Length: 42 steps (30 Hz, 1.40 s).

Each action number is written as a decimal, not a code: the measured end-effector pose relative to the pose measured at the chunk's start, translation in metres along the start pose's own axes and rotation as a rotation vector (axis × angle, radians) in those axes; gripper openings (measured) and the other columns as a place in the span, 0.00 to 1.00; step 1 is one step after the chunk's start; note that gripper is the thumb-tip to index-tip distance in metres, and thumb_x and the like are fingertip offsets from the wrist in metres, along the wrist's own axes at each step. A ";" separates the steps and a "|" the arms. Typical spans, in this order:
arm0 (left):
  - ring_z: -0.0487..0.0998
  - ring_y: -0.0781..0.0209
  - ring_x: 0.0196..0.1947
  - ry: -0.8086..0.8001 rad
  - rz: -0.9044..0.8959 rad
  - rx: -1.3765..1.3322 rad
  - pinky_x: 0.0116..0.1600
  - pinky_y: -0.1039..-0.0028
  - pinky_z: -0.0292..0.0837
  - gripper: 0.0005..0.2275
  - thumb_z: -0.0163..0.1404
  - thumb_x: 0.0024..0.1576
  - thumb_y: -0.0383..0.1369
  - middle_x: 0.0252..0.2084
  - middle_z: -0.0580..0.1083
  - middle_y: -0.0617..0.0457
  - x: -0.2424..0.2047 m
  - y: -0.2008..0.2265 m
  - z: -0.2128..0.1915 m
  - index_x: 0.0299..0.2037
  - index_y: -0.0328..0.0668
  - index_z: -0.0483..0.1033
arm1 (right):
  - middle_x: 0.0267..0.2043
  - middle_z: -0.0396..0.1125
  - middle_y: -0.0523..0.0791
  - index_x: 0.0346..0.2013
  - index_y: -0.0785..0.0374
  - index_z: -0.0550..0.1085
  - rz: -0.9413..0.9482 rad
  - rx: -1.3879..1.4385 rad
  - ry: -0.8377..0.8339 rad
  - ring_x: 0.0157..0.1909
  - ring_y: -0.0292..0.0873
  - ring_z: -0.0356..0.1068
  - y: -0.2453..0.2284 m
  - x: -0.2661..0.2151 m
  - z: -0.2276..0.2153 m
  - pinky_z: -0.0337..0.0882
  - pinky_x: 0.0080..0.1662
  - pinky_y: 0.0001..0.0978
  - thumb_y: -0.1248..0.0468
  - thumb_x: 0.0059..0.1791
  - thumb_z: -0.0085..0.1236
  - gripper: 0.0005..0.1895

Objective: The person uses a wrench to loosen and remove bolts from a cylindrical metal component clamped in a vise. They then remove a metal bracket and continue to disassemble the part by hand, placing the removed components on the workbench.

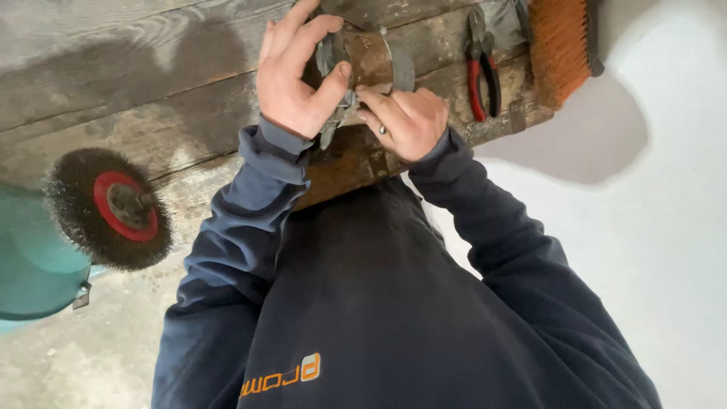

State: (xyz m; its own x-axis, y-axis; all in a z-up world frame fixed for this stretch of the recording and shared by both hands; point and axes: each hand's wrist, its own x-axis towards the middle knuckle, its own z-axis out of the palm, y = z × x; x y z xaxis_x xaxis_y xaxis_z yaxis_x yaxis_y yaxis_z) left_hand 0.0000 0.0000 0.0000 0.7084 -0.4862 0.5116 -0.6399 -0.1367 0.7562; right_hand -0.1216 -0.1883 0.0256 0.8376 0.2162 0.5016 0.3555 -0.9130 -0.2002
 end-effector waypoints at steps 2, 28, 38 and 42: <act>0.71 0.39 0.66 0.005 -0.007 0.002 0.75 0.51 0.60 0.19 0.61 0.59 0.31 0.69 0.69 0.47 0.000 0.000 0.001 0.61 0.44 0.75 | 0.28 0.66 0.42 0.51 0.59 0.79 -0.014 -0.031 0.015 0.27 0.44 0.66 0.001 -0.002 0.005 0.64 0.32 0.38 0.64 0.48 0.72 0.17; 0.71 0.40 0.65 -0.025 -0.015 -0.001 0.74 0.55 0.58 0.19 0.61 0.60 0.29 0.70 0.68 0.45 0.000 0.001 0.001 0.62 0.42 0.75 | 0.32 0.75 0.44 0.40 0.58 0.78 0.506 0.331 -0.202 0.34 0.46 0.77 -0.006 0.015 -0.003 0.73 0.37 0.37 0.61 0.48 0.70 0.10; 0.70 0.41 0.63 -0.027 -0.021 -0.018 0.70 0.60 0.63 0.19 0.60 0.60 0.29 0.68 0.69 0.46 0.002 0.002 -0.001 0.61 0.42 0.74 | 0.27 0.68 0.42 0.43 0.57 0.79 0.132 0.041 -0.029 0.28 0.45 0.70 -0.006 0.008 -0.001 0.66 0.32 0.39 0.64 0.51 0.68 0.08; 0.70 0.41 0.63 -0.022 0.008 -0.009 0.73 0.58 0.59 0.17 0.60 0.61 0.29 0.66 0.68 0.45 0.001 0.003 -0.002 0.59 0.41 0.73 | 0.30 0.69 0.43 0.37 0.60 0.74 0.126 0.101 -0.064 0.32 0.48 0.71 -0.004 0.012 -0.001 0.68 0.35 0.41 0.65 0.50 0.67 0.08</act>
State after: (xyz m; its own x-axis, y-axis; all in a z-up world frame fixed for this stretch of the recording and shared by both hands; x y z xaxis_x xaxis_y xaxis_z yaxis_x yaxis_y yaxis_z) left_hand -0.0004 0.0004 0.0037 0.6963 -0.5063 0.5087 -0.6428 -0.1248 0.7558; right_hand -0.1133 -0.1827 0.0333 0.9019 0.1264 0.4131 0.2828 -0.8955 -0.3436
